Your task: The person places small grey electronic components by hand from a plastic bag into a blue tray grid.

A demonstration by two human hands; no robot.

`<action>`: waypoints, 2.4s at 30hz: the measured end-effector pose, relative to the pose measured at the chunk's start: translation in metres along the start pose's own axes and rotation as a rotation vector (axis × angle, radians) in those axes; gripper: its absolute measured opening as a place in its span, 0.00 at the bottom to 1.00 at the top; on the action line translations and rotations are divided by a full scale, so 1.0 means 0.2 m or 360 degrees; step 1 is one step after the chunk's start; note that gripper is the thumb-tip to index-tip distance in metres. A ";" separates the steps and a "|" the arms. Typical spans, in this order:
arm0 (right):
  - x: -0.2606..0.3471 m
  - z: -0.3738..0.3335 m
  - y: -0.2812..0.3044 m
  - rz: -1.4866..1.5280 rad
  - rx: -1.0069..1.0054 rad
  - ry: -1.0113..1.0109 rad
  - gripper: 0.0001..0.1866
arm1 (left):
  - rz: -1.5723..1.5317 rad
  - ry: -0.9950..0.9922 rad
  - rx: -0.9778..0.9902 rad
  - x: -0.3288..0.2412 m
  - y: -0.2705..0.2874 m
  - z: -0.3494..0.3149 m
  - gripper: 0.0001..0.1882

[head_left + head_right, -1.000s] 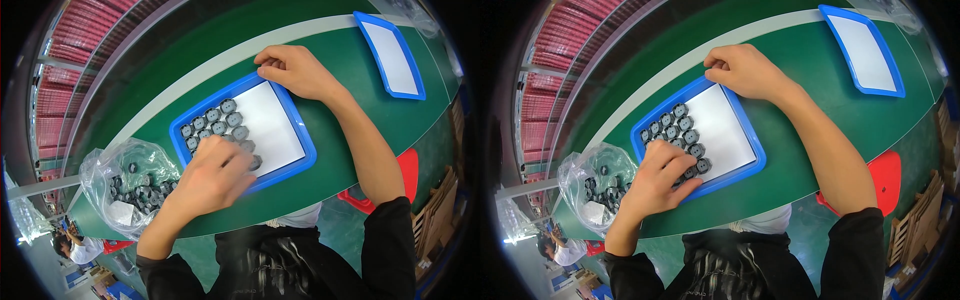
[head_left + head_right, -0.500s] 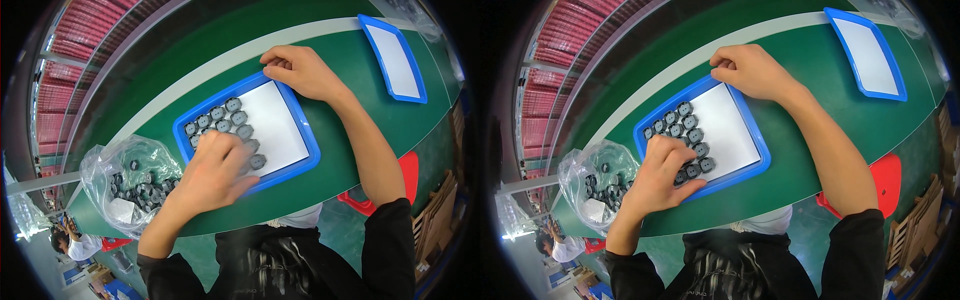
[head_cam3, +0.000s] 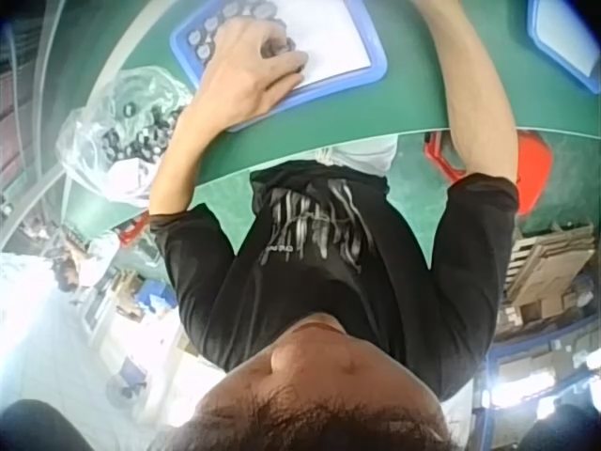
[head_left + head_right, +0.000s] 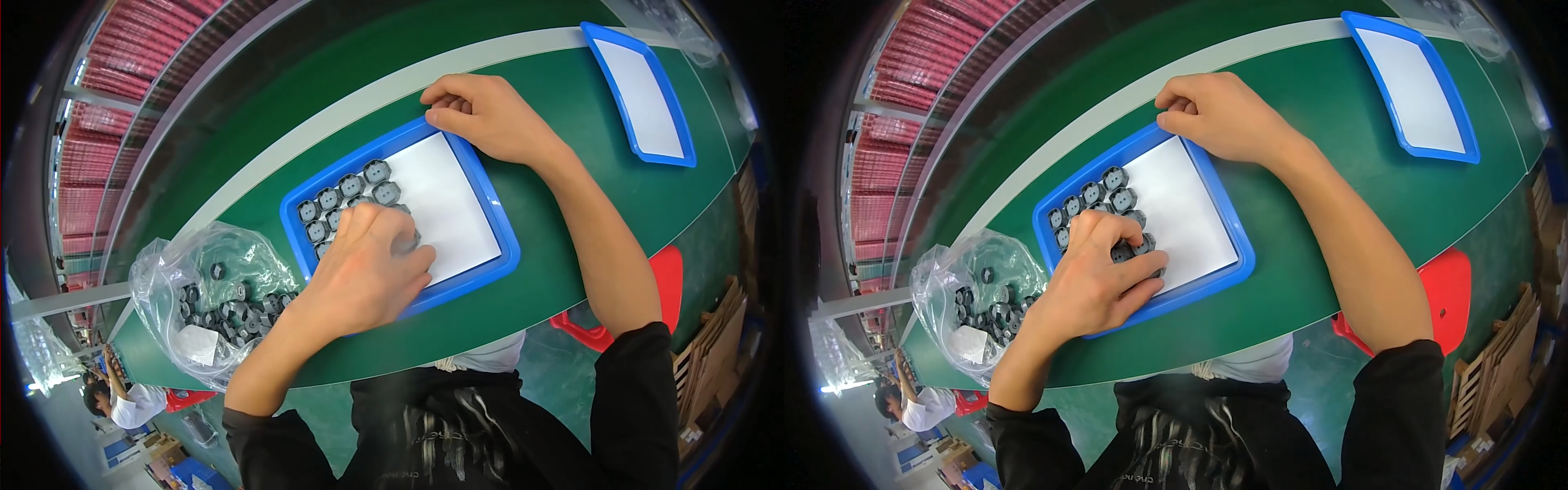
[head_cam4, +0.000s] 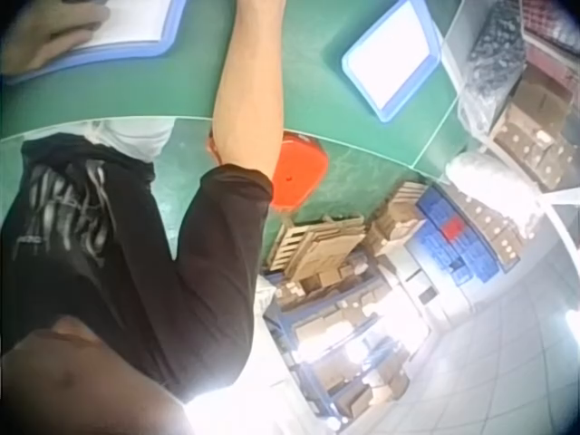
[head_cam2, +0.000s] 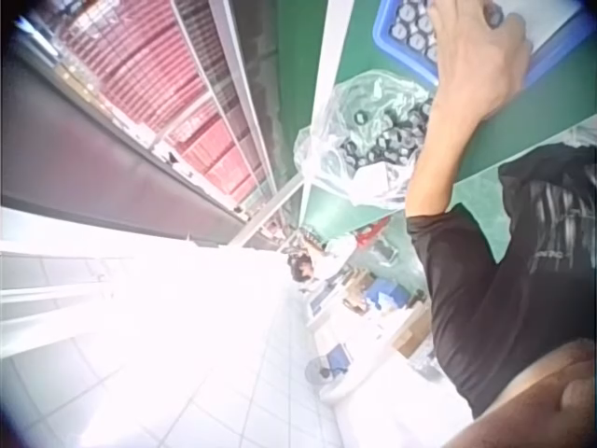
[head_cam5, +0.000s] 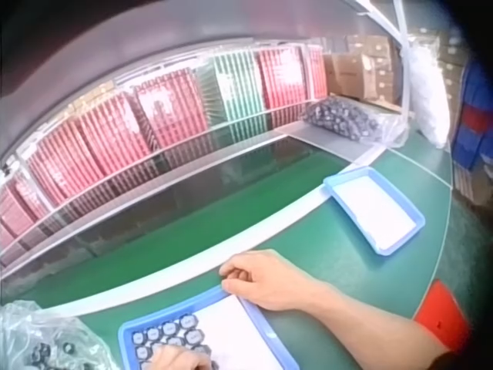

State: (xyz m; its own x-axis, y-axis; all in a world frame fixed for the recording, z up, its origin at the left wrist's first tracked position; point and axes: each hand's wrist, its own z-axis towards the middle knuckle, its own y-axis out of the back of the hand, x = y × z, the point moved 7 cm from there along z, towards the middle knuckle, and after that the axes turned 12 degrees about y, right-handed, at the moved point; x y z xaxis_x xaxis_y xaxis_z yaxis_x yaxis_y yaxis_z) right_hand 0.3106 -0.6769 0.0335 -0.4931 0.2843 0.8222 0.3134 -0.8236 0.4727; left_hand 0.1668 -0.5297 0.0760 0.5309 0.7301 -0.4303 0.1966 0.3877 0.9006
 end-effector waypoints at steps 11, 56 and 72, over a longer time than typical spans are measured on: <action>0.01 0.01 -0.01 0.0013 0.0013 0.0022 0.14 | 0.0046 0.0202 -0.0197 0.08 0.25 -0.10 0.22; 0.05 0.00 -0.01 -0.0048 -0.0033 -0.0061 0.14 | 0.0359 0.1297 -0.0552 0.73 0.46 -0.77 0.09; 0.03 0.01 -0.02 -0.0041 -0.0034 0.0033 0.14 | 0.0122 0.1013 -0.0587 0.52 0.49 -0.53 0.19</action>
State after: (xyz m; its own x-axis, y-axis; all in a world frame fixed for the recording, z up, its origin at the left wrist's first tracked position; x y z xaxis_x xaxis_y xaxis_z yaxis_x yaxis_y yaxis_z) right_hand 0.3088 -0.6714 0.0373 -0.5177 0.2952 0.8030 0.2832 -0.8265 0.4864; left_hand 0.1550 -0.3563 0.1119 -0.0706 0.9044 -0.4208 -0.1713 0.4046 0.8983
